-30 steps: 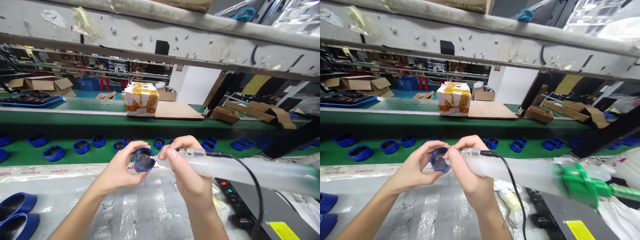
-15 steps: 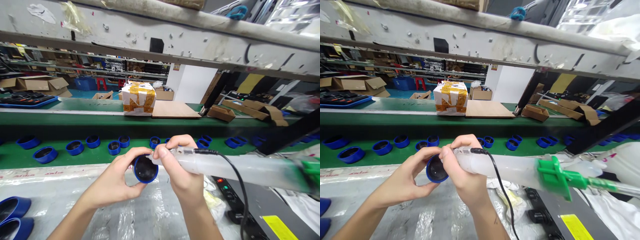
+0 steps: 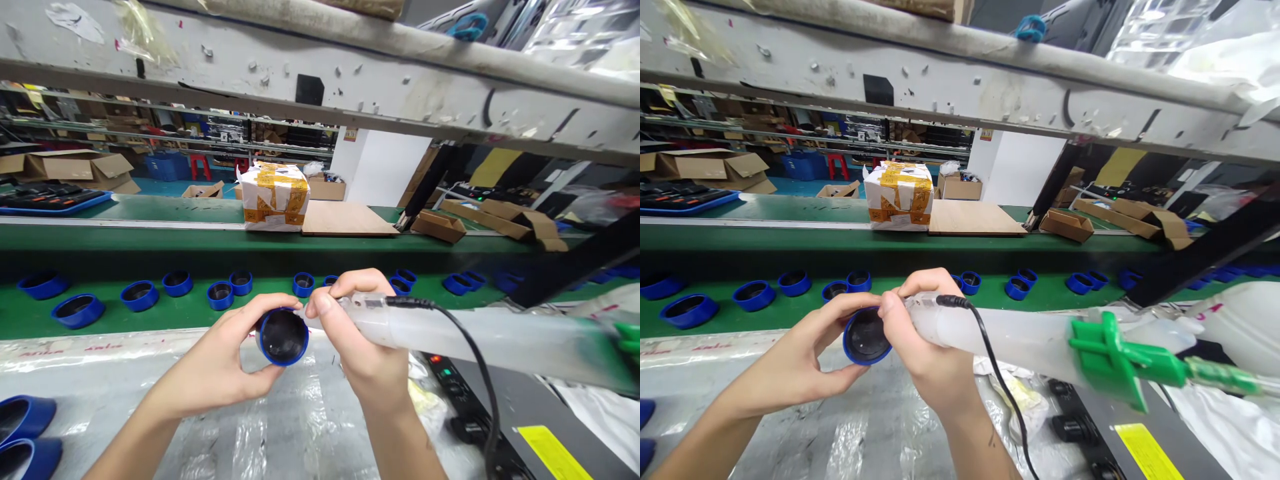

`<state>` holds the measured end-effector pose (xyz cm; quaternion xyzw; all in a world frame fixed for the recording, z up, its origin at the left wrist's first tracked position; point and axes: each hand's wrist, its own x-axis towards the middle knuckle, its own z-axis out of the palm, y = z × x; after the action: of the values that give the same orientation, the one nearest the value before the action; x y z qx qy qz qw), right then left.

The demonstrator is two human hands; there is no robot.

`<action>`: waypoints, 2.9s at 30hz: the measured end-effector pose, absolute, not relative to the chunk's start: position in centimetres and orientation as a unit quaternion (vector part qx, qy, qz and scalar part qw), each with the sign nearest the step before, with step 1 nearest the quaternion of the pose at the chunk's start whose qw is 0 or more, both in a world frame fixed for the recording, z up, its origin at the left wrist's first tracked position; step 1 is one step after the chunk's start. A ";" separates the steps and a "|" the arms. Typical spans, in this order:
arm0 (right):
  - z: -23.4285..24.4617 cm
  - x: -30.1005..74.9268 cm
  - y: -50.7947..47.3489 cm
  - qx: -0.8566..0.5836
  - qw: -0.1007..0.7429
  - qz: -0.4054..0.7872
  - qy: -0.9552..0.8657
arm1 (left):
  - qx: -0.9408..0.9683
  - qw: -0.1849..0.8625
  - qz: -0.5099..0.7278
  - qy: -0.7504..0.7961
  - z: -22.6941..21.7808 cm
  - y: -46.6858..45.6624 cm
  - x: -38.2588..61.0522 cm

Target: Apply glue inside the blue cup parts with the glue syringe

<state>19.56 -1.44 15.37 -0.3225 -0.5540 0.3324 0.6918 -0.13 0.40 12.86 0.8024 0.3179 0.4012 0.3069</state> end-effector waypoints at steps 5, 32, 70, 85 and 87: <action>15.7 19.7 -1.6 -0.331 0.690 0.318 -0.560 | 0.805 0.296 0.408 0.314 13.2 0.4 -0.7; 16.0 20.0 -2.7 -0.390 0.618 0.260 -0.631 | 0.798 0.245 0.436 0.336 13.6 0.6 -1.6; 15.8 18.7 -3.5 -0.364 0.583 0.338 -0.643 | 0.843 0.238 0.364 0.318 14.2 -0.2 -0.4; 15.6 18.5 -3.3 -0.343 0.608 0.361 -0.618 | 0.850 0.284 0.334 0.292 14.4 -0.5 0.3; 15.6 18.5 -3.2 -0.341 0.612 0.357 -0.618 | 0.850 0.288 0.334 0.290 14.4 -0.5 0.3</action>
<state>18.46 -3.21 15.61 -0.3407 -0.6182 0.3573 0.6116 0.33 -0.47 14.44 0.8496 0.2901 0.3336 0.2877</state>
